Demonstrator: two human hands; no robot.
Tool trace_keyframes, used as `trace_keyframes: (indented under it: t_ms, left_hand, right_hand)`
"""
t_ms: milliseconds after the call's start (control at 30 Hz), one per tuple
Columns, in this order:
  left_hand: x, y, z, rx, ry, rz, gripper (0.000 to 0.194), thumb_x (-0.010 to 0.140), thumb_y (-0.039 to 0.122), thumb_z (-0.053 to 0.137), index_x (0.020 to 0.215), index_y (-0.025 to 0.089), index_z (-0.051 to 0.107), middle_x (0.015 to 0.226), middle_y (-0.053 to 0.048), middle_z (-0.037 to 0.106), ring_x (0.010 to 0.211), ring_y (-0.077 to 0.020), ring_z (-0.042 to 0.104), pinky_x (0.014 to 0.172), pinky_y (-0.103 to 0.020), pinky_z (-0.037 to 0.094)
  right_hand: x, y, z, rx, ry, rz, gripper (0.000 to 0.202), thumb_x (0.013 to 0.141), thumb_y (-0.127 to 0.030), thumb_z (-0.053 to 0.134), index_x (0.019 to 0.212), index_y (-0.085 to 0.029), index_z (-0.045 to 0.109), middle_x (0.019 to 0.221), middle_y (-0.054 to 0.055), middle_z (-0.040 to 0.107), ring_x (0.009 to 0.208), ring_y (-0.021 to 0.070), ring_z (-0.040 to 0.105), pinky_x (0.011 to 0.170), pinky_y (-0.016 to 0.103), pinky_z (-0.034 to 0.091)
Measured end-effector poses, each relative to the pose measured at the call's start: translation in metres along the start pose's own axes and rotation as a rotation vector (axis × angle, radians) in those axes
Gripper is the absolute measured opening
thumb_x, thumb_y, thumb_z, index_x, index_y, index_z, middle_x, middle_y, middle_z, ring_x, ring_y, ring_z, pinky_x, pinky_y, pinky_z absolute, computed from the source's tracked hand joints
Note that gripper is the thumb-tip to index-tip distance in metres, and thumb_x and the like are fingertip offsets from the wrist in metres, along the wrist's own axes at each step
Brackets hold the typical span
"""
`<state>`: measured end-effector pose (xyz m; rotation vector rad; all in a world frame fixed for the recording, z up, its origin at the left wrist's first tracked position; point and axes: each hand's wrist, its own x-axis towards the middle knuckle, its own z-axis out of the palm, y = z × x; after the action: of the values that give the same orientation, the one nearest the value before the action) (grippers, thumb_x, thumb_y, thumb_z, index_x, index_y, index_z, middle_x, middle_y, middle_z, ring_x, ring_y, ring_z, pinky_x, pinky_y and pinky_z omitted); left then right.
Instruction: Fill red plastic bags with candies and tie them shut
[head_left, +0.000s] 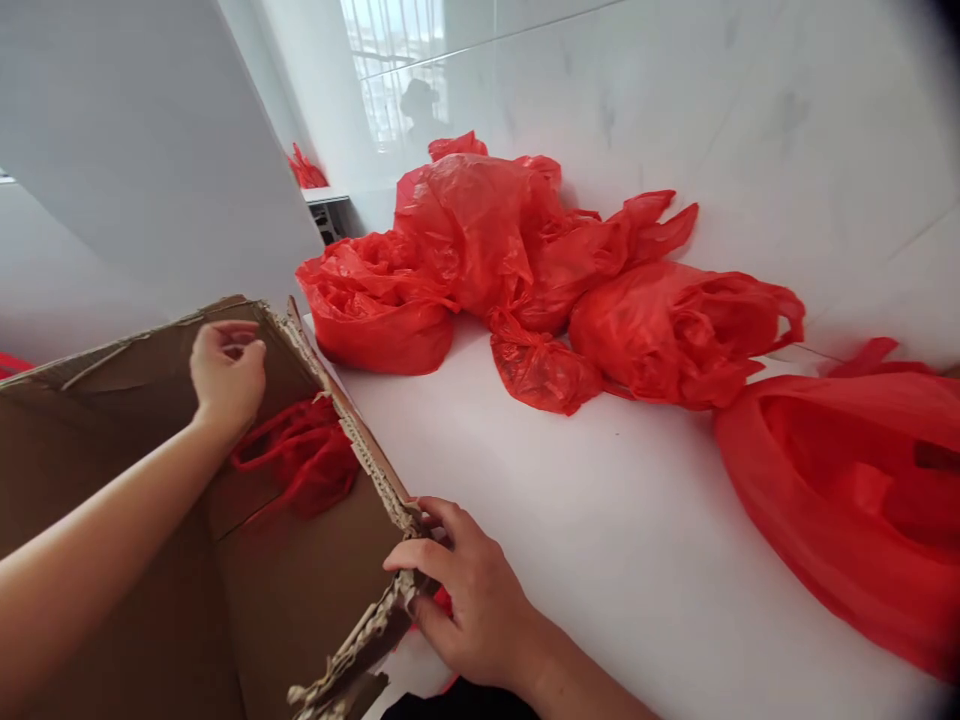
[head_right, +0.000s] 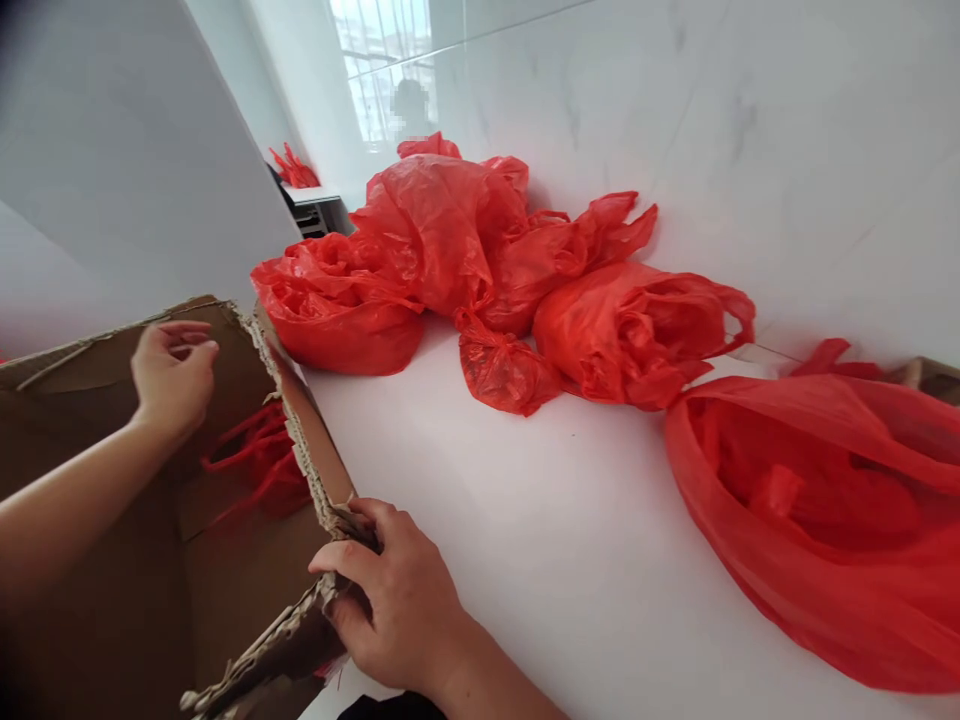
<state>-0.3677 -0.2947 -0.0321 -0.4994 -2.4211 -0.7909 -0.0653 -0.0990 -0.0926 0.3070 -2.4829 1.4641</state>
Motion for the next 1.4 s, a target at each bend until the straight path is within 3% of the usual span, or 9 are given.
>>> trace_keyframes:
  t_ms: [167,300,467,600,800,933,1067,1233,1400]
  left_hand:
    - [-0.01,0.144,0.002,-0.142,-0.195,0.541,0.019,0.091,0.028,0.049,0.105,0.023,0.06,0.112,-0.004,0.061,0.108,-0.0195,0.054,0.101,-0.037,0.042]
    - [-0.019,0.227,0.065,-0.108,-0.535,0.867,0.028,0.091,0.026,0.048,0.114,0.025,0.064,0.124,-0.005,0.063,0.116,-0.0225,0.053,0.1,-0.037,0.043]
    - [-0.007,0.255,0.15,-0.017,-0.629,0.836,0.041,0.089,0.019,0.051,0.129,0.024,0.055,0.138,-0.008,0.054,0.123,-0.0257,0.049,0.099,-0.042,0.043]
    - [-0.002,0.256,0.155,-0.016,-0.689,0.793,0.032,0.086,0.025,0.061,0.116,0.017,0.061,0.13,-0.012,0.056,0.12,-0.0286,0.051,0.096,-0.049,0.044]
    - [0.006,0.23,0.055,-0.148,-0.65,0.577,0.024,0.083,0.035,0.056,0.097,0.017,0.061,0.099,-0.006,0.064,0.096,-0.0247,0.06,0.091,-0.044,0.047]
    - [0.005,0.182,-0.03,-0.36,-0.573,0.245,0.041,0.087,0.049,0.047,0.107,0.016,0.059,0.086,-0.003,0.065,0.08,-0.0209,0.064,0.077,-0.039,0.054]
    - [0.006,0.119,-0.082,-0.62,-0.447,-0.233,0.049,0.079,0.048,0.062,0.117,0.019,0.061,0.093,-0.002,0.07,0.089,-0.024,0.067,0.084,-0.042,0.054]
    - [0.003,0.032,-0.093,-0.565,-0.809,-0.716,0.059,0.051,0.056,0.08,0.099,0.023,0.067,0.085,-0.003,0.076,0.088,-0.0302,0.069,0.074,-0.038,0.057]
    - [-0.044,-0.028,-0.05,-0.465,-1.126,-0.748,0.045,0.053,0.054,0.08,0.081,0.021,0.067,0.079,-0.003,0.075,0.081,-0.0288,0.07,0.069,-0.038,0.057]
  right_hand:
    - [-0.002,0.002,0.0,-0.048,0.027,-0.043,0.04,0.079,-0.021,0.06,0.117,-0.032,0.063,0.143,0.001,0.041,0.125,0.0164,0.048,0.105,0.029,0.04]
    - [-0.004,0.004,0.002,-0.099,0.029,-0.039,0.041,0.08,-0.024,0.059,0.12,-0.033,0.061,0.144,0.002,0.04,0.124,0.0179,0.048,0.104,0.031,0.042]
    - [-0.005,0.006,0.004,-0.108,0.066,-0.058,0.039,0.081,-0.029,0.06,0.119,-0.035,0.062,0.139,0.0,0.044,0.118,0.0191,0.052,0.099,0.031,0.046]
    - [-0.004,0.007,0.005,-0.109,0.077,-0.074,0.037,0.081,-0.03,0.06,0.117,-0.034,0.063,0.138,0.0,0.046,0.116,0.0189,0.054,0.099,0.031,0.046]
    - [-0.004,0.003,0.0,-0.078,0.046,-0.087,0.035,0.083,-0.025,0.058,0.117,-0.032,0.062,0.142,0.002,0.042,0.127,0.0171,0.047,0.105,0.031,0.041]
    - [-0.003,0.0,-0.003,-0.026,0.025,-0.068,0.034,0.083,-0.021,0.058,0.116,-0.031,0.062,0.14,0.002,0.045,0.126,0.0163,0.047,0.105,0.031,0.04]
    - [-0.003,-0.001,-0.004,0.006,-0.013,-0.025,0.039,0.08,-0.015,0.059,0.115,-0.031,0.063,0.142,0.002,0.043,0.122,0.0177,0.051,0.103,0.034,0.043]
    - [-0.002,-0.002,-0.002,0.006,-0.021,0.003,0.04,0.078,-0.012,0.058,0.114,-0.031,0.063,0.141,0.003,0.043,0.121,0.0183,0.051,0.102,0.034,0.044]
    - [-0.002,0.0,-0.001,0.013,-0.03,0.018,0.042,0.078,-0.01,0.057,0.113,-0.032,0.063,0.141,0.002,0.043,0.119,0.0178,0.052,0.101,0.034,0.044]
